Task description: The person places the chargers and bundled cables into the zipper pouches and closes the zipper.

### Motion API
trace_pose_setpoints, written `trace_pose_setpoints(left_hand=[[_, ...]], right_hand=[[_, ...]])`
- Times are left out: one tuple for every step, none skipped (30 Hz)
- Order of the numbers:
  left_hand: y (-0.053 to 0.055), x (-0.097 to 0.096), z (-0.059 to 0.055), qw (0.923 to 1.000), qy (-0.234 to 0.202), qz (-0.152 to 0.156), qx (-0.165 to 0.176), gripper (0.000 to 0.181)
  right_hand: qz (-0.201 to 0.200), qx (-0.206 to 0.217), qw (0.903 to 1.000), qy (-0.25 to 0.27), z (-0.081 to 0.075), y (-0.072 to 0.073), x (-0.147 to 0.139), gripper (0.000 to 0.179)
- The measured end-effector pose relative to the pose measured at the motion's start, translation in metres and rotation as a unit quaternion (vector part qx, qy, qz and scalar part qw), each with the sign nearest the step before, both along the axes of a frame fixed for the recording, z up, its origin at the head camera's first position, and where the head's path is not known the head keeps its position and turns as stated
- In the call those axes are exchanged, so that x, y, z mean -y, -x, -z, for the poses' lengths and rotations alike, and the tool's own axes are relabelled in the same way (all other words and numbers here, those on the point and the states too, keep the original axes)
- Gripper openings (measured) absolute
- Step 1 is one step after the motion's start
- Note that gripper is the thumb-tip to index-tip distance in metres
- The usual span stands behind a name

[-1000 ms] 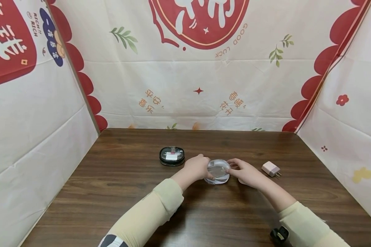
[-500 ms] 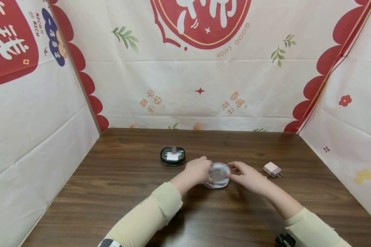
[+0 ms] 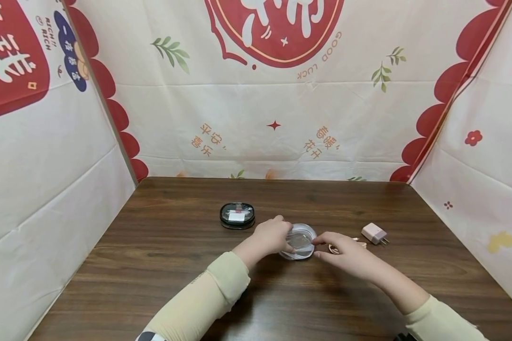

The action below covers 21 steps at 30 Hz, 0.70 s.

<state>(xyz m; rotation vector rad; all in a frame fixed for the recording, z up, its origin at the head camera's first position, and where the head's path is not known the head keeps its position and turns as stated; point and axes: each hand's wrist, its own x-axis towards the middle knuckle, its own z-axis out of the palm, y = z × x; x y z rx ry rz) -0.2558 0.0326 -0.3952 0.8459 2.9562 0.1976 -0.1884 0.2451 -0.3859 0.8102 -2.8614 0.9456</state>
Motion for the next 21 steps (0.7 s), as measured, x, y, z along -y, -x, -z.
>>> trace_pose_setpoints(left_hand=[[0.001, 0.001, 0.0, 1.0, -0.002, 0.006, 0.004, 0.056], [0.002, 0.002, 0.0, 0.9999, -0.006, 0.011, 0.008, 0.055], [0.003, 0.003, 0.0, 0.9997, -0.01, 0.017, 0.012, 0.053], [0.004, 0.005, 0.0, 0.9996, -0.013, 0.021, 0.016, 0.052], [0.005, 0.006, -0.001, 0.9993, -0.017, 0.025, 0.02, 0.05], [0.006, 0.007, -0.001, 0.9991, -0.022, 0.028, 0.025, 0.048], [0.006, 0.008, -0.001, 0.9987, -0.028, 0.029, 0.031, 0.046], [0.007, 0.009, -0.002, 0.9983, -0.034, 0.029, 0.037, 0.046], [0.008, 0.01, -0.002, 0.9979, -0.039, 0.028, 0.043, 0.045], [0.008, 0.011, -0.002, 0.9975, -0.043, 0.027, 0.049, 0.044], [0.009, 0.011, -0.002, 0.9969, -0.05, 0.026, 0.055, 0.043], [0.009, 0.012, -0.002, 0.9963, -0.056, 0.024, 0.061, 0.042], [0.009, 0.012, -0.002, 0.9957, -0.061, 0.024, 0.067, 0.041], [0.009, 0.013, -0.002, 0.9951, -0.065, 0.024, 0.071, 0.04], [0.009, 0.014, -0.002, 0.9945, -0.069, 0.023, 0.075, 0.039], [0.01, 0.014, -0.003, 0.994, -0.073, 0.021, 0.078, 0.039], [0.01, 0.015, -0.003, 0.9934, -0.078, 0.019, 0.082, 0.039], [0.009, 0.016, -0.003, 0.9927, -0.082, 0.018, 0.086, 0.039], [0.009, 0.017, -0.004, 0.9921, -0.087, 0.016, 0.089, 0.039], [0.009, 0.018, -0.004, 0.9914, -0.091, 0.015, 0.093, 0.04], [0.01, 0.018, -0.004, 0.9907, -0.095, 0.014, 0.095, 0.04]], right_hand=[[-0.007, -0.008, 0.9999, -0.006, 0.001, 0.0, 0.0, 0.024], [-0.012, -0.017, 0.9997, -0.013, 0.002, 0.0, 0.0, 0.023], [-0.017, -0.026, 0.9993, -0.022, 0.003, 0.0, 0.001, 0.022], [-0.019, -0.034, 0.9987, -0.033, 0.004, 0.001, 0.001, 0.022], [-0.022, -0.04, 0.998, -0.044, 0.005, 0.001, 0.002, 0.023], [-0.022, -0.044, 0.9973, -0.055, 0.005, 0.002, 0.003, 0.024], [-0.022, -0.047, 0.9965, -0.066, 0.006, 0.003, 0.004, 0.026], [-0.022, -0.05, 0.9955, -0.077, 0.006, 0.003, 0.005, 0.027], [-0.021, -0.052, 0.9947, -0.086, 0.007, 0.004, 0.006, 0.028], [-0.021, -0.052, 0.994, -0.094, 0.008, 0.005, 0.007, 0.028], [-0.022, -0.053, 0.9935, -0.099, 0.009, 0.006, 0.008, 0.027], [-0.023, -0.054, 0.993, -0.102, 0.011, 0.007, 0.009, 0.027], [-0.024, -0.056, 0.9928, -0.104, 0.012, 0.008, 0.01, 0.025], [-0.025, -0.058, 0.9927, -0.103, 0.013, 0.009, 0.011, 0.024], [-0.025, -0.061, 0.9925, -0.102, 0.015, 0.01, 0.012, 0.024], [-0.025, -0.065, 0.9923, -0.102, 0.016, 0.011, 0.013, 0.023], [-0.022, -0.067, 0.9924, -0.101, 0.017, 0.011, 0.014, 0.023], [-0.019, -0.068, 0.9924, -0.101, 0.017, 0.012, 0.015, 0.023], [-0.015, -0.068, 0.9926, -0.099, 0.018, 0.013, 0.016, 0.024], [-0.012, -0.065, 0.9929, -0.099, 0.018, 0.014, 0.017, 0.025], [-0.009, -0.06, 0.9933, -0.099, 0.018, 0.015, 0.019, 0.027]])
